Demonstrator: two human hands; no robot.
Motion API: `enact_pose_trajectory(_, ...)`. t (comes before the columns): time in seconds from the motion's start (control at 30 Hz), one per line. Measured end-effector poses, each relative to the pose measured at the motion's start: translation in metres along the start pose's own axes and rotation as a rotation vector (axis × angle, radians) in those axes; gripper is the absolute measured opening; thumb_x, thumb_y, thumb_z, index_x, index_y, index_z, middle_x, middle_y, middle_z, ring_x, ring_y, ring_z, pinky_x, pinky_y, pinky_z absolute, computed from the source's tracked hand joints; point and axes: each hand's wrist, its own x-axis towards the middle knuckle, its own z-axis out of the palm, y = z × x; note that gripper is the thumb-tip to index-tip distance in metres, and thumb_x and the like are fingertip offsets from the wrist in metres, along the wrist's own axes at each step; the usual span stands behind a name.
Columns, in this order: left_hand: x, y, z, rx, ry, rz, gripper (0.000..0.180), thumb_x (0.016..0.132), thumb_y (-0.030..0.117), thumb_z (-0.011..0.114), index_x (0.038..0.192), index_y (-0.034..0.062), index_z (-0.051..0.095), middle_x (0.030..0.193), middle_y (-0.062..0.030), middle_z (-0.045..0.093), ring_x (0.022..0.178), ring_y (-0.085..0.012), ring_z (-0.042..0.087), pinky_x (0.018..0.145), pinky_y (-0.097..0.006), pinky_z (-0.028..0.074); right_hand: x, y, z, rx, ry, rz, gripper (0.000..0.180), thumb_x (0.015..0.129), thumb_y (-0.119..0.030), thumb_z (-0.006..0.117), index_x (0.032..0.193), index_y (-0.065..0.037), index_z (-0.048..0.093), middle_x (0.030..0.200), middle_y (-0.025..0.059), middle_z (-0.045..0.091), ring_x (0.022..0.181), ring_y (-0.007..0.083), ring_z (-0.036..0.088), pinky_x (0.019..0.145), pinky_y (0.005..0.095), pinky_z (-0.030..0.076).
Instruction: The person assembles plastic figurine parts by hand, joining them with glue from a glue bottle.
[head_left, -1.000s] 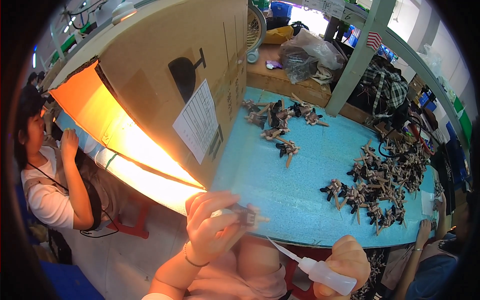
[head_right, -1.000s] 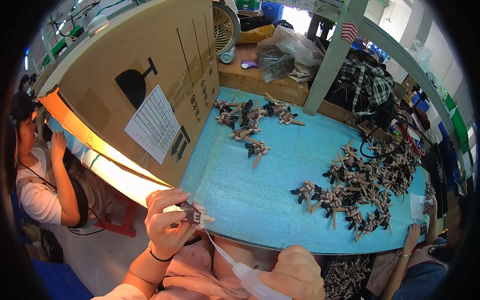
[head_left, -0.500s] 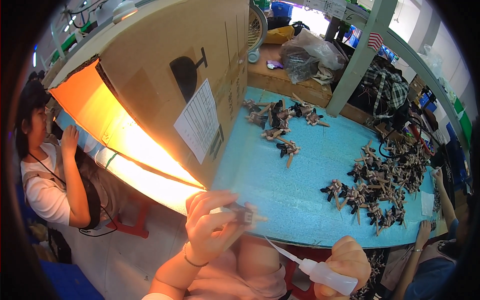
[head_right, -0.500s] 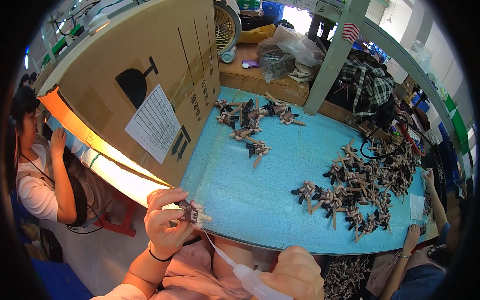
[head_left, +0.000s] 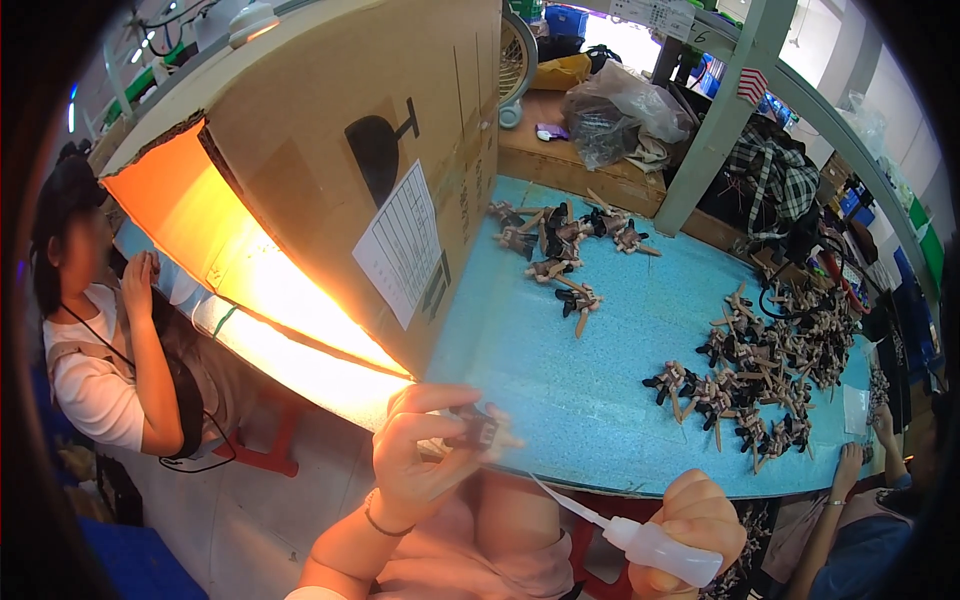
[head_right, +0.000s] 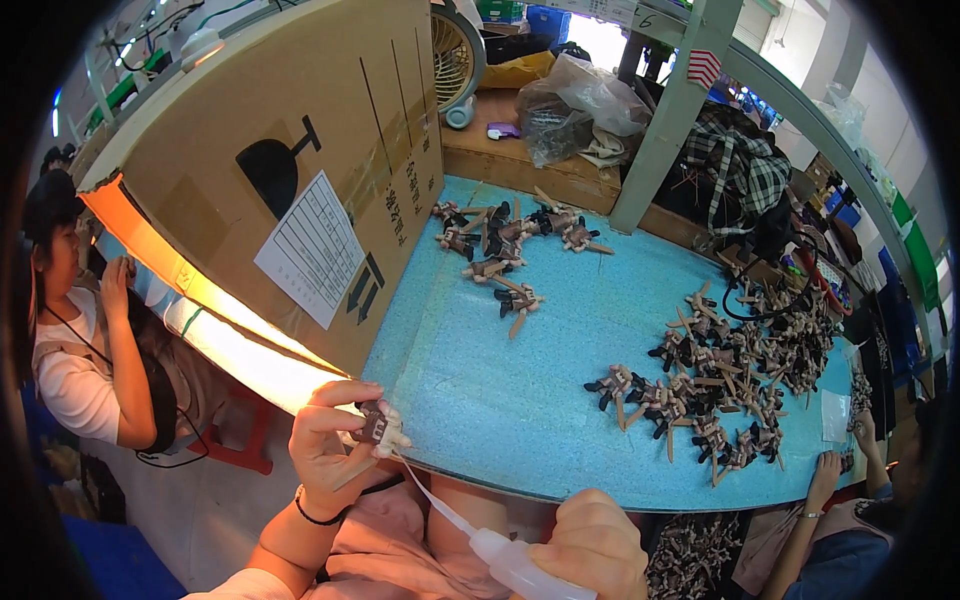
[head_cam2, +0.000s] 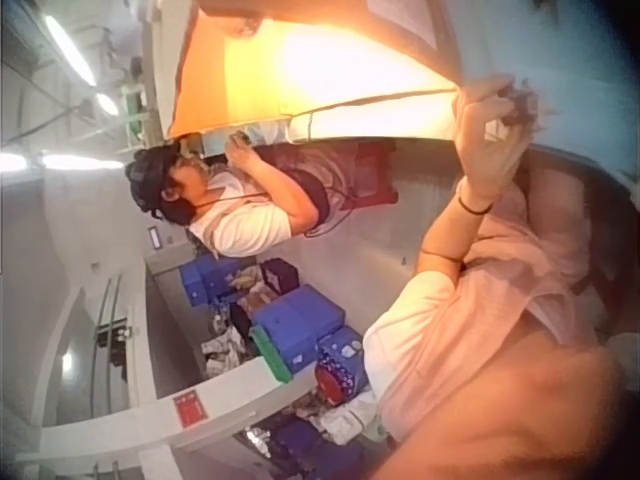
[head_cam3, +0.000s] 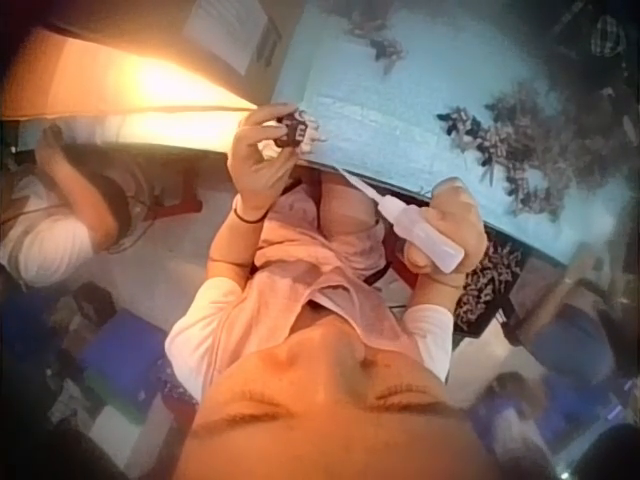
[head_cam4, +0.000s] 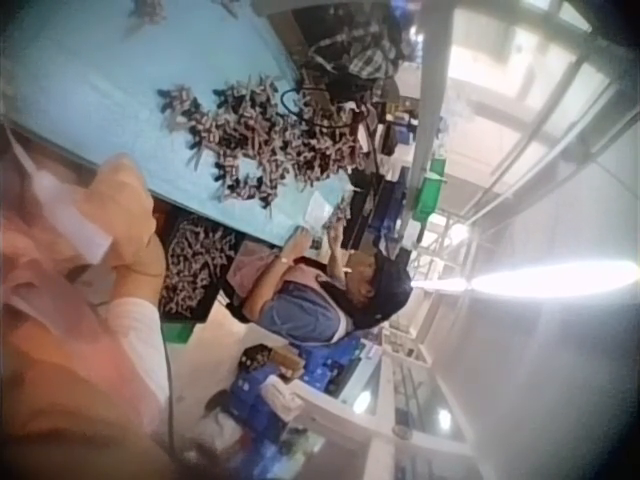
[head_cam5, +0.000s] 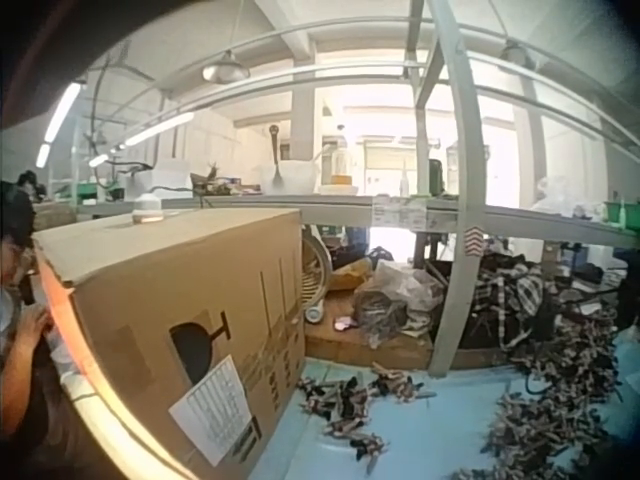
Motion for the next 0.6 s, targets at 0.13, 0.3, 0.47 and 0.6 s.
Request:
enact_pose_trajectory(0.13,0.001,0.001,0.001,-0.138,-0.043,-0.027,0.031,0.071,-0.009,0.067,0.089,0.0020,0.045,0.103,-0.0201,0.051,0.082,-0.0210,0.057,0.066,-0.034,0.056,0.005,-0.003,0.003,-0.046,-0.039,0.011,0.041,0.074,-0.043,0.069,0.081,-0.006,0.055,0.061,0.0055,0.053,0.051,0.0204,0.048,0.048,0.0312,0.037)
enact_pose_trajectory(0.3,-0.001,0.004,0.003,-0.268,-0.079,-0.090,0.027,0.075,-0.012,0.060,0.091,-0.0003,0.043,0.109,-0.0213,0.046,0.088,-0.0248,0.057,0.071,-0.041,0.057,-0.002,0.001,0.024,0.017,0.205,-0.029,0.044,0.075,-0.046,0.067,0.080,-0.006,0.049,0.063,-0.0001,0.043,0.052,0.0126,0.039,0.048,0.0269,0.028)
enact_pose_trajectory(0.47,-0.004,0.004,0.005,-0.297,-0.005,-0.173,0.028,0.076,0.004,0.068,0.089,0.0031,0.044,0.105,-0.0225,0.054,0.081,-0.0199,0.058,0.068,-0.029,0.050,-0.004,-0.001,0.022,0.017,0.184,-0.015,0.045,0.075,-0.047,0.067,0.082,-0.007,0.048,0.064,-0.0005,0.042,0.052,0.0124,0.039,0.047,0.0268,0.028)
enact_pose_trajectory(0.6,-0.005,0.005,0.007,-0.378,0.032,-0.217,0.029,0.075,0.005,0.069,0.089,0.0030,0.044,0.105,-0.0225,0.054,0.081,-0.0196,0.058,0.067,-0.028,0.050,-0.003,-0.001,0.017,-0.038,0.121,-0.010,0.046,0.075,-0.048,0.065,0.083,-0.006,0.048,0.065,0.0001,0.044,0.052,0.0123,0.040,0.048,0.0266,0.029)
